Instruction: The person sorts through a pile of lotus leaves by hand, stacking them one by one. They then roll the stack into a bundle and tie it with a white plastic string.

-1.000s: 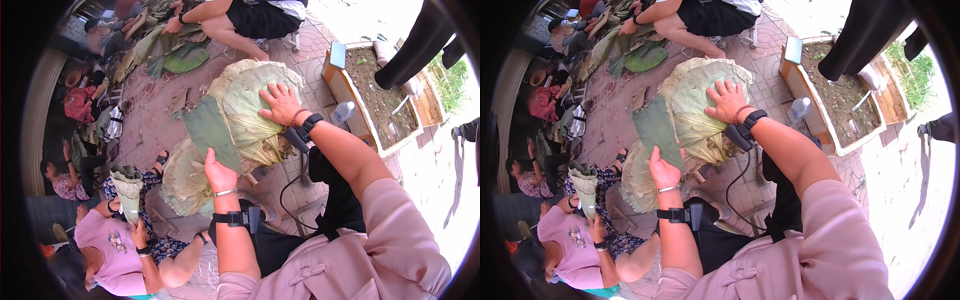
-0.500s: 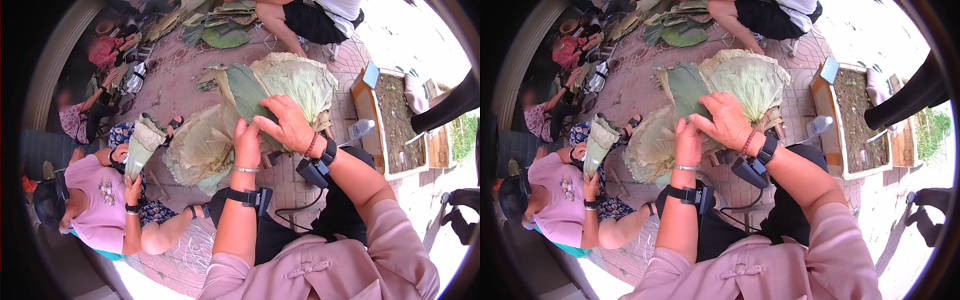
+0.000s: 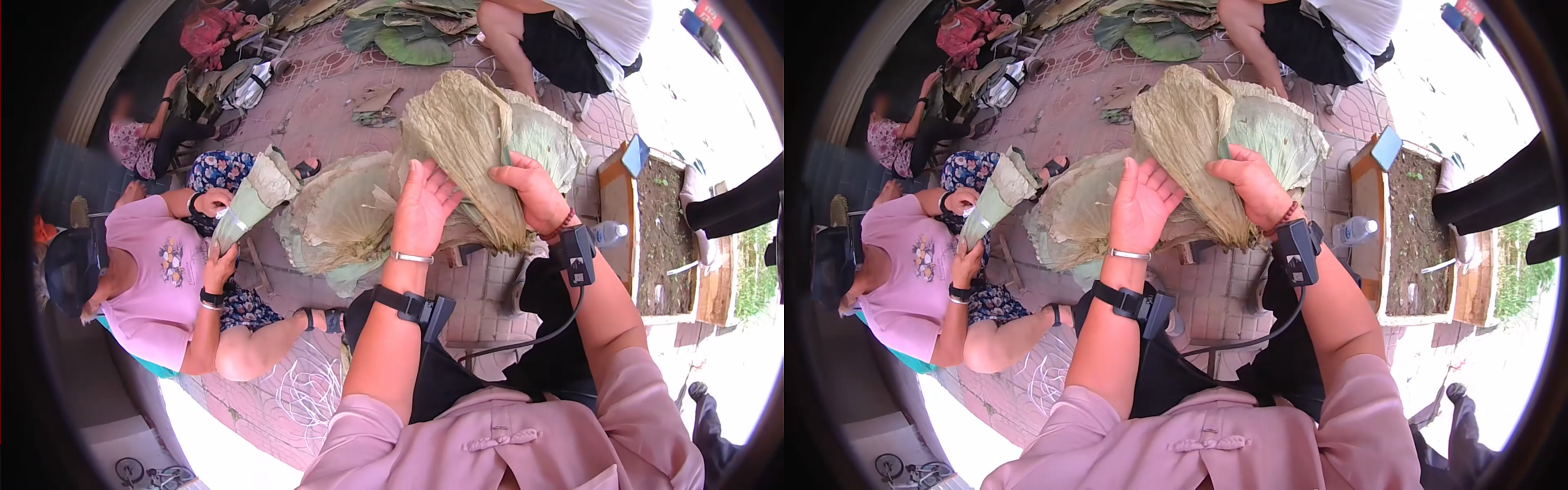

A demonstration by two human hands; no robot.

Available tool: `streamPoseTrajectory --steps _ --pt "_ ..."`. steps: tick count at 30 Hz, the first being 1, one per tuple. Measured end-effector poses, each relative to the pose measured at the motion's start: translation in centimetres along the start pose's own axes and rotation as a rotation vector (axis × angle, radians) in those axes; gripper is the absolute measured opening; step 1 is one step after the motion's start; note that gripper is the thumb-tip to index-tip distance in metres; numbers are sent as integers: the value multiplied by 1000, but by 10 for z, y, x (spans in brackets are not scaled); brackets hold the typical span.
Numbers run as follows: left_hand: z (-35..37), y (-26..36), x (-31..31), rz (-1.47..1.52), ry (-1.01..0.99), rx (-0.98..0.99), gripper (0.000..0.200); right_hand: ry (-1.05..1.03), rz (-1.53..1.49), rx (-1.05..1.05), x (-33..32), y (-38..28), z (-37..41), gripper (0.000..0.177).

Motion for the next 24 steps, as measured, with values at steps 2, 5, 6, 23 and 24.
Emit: streamPoseTrajectory --steps 2,5,6,23,24 --pt "2 -3 24 111 -233 -29 49 -125 34 159 7 15 2 24" --pt "0 -5 12 56 -97 35 33 -105 65 131 9 16 1 29" --pt "0 -6 8 -4 -51 56 30 -45 67 115 7 14 2 30" --pt "0 5 8 92 -47 123 39 66 147 25 -3 13 -5 29" --pt "0 4 7 113 -30 103 39 73 122 53 -3 15 -4 29"
Point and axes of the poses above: each hand's wrist, its own z-axis away from the middle knuckle, its own x-axis out of the palm, y = z × x, the point moved 8 cm from there along -z, towards the middle knuckle, and after that the axes turned 11 degrees about z, right-handed, at the moved point
